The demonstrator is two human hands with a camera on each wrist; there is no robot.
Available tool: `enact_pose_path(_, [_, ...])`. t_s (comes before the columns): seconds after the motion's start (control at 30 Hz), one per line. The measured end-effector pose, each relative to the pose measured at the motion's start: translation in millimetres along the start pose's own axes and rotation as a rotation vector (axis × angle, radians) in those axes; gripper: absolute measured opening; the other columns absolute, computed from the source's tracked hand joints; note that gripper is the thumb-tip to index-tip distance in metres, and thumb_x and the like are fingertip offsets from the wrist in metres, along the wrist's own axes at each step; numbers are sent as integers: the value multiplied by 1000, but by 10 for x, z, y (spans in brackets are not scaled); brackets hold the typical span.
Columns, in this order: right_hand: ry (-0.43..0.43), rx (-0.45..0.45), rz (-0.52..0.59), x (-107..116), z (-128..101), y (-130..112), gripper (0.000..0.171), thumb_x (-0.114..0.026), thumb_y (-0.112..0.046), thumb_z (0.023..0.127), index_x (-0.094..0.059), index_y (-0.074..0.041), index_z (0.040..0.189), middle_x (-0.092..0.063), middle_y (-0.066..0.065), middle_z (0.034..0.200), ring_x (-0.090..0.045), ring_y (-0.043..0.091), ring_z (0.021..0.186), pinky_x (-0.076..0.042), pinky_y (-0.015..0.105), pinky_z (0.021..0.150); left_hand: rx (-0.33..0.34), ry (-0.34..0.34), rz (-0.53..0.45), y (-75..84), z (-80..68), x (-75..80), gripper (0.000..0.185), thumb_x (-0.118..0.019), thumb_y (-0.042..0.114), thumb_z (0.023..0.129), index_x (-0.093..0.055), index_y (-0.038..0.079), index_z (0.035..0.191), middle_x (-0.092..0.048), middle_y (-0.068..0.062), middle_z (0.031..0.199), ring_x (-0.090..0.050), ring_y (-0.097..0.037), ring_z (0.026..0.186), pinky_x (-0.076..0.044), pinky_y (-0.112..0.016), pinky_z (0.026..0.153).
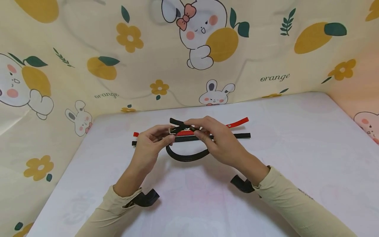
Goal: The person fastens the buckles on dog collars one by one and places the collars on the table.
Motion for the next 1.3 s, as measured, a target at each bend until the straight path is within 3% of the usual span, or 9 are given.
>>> enact_pose_path(0.3, [-59, -11, -20, 5, -11, 20, 43, -58, -2, 98, -59, -26, 134, -58, -7, 91, -59, 3, 78, -46, 20, 69, 2, 10, -52, 38, 9, -10, 28, -69, -5, 89, -64, -10, 116, -70, 6, 92, -64, -8, 86, -54, -18, 76])
enact_pose_path(0.57, [-67, -57, -104, 20, -5, 22, 41, -57, -6, 99, -62, -33, 130, -60, -12, 100, -52, 2, 88, -43, 22, 72, 6, 9, -137, 45, 11, -13, 25, -67, -9, 89, -62, -8, 114, -71, 7, 86, -62, -7, 73, -53, -19, 71])
enact_pose_path(0.7, [-59, -56, -125, 17, -3, 22, 39, -58, -7, 99, -64, -33, 128, -61, -8, 102, -51, 4, 87, -43, 23, 69, -7, 31, -132, 27, 21, -1, 26, -68, -10, 87, -64, -7, 112, -72, 8, 87, -65, -6, 77, -54, -18, 73])
enact_pose_path(0.9, [-27, -14, -173, 15, 2, 12, 51, -52, 9, 95, -68, -30, 124, -60, -4, 101, -52, 4, 87, -44, 21, 67, -8, 34, -135, 0, 30, 15, 28, -68, -12, 86, -64, -8, 113, -73, 7, 91, -68, -5, 86, -56, -18, 79])
enact_pose_path(1.1, [-19, 6, -189, 9, 10, -6, 58, -48, 15, 92, -69, -30, 122, -57, -5, 98, -51, 3, 87, -44, 20, 69, -4, 39, -133, 4, 15, 18, 29, -69, -11, 86, -64, -8, 115, -72, 6, 92, -68, -7, 89, -56, -19, 83])
enact_pose_path(1.3, [-30, 4, -189, -7, 6, 6, 52, -52, 11, 94, -68, -29, 124, -58, -4, 100, -53, 4, 88, -45, 21, 69, -24, 38, -120, -9, 9, 16, 26, -70, -7, 87, -66, -8, 113, -73, 6, 94, -67, -9, 90, -56, -19, 83])
Point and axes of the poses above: each hand's wrist, its own z-axis towards the middle knuckle, its own x-axis out of the back of the hand, y = z × x, the point moved 4 cm from there along z, towards the middle knuckle
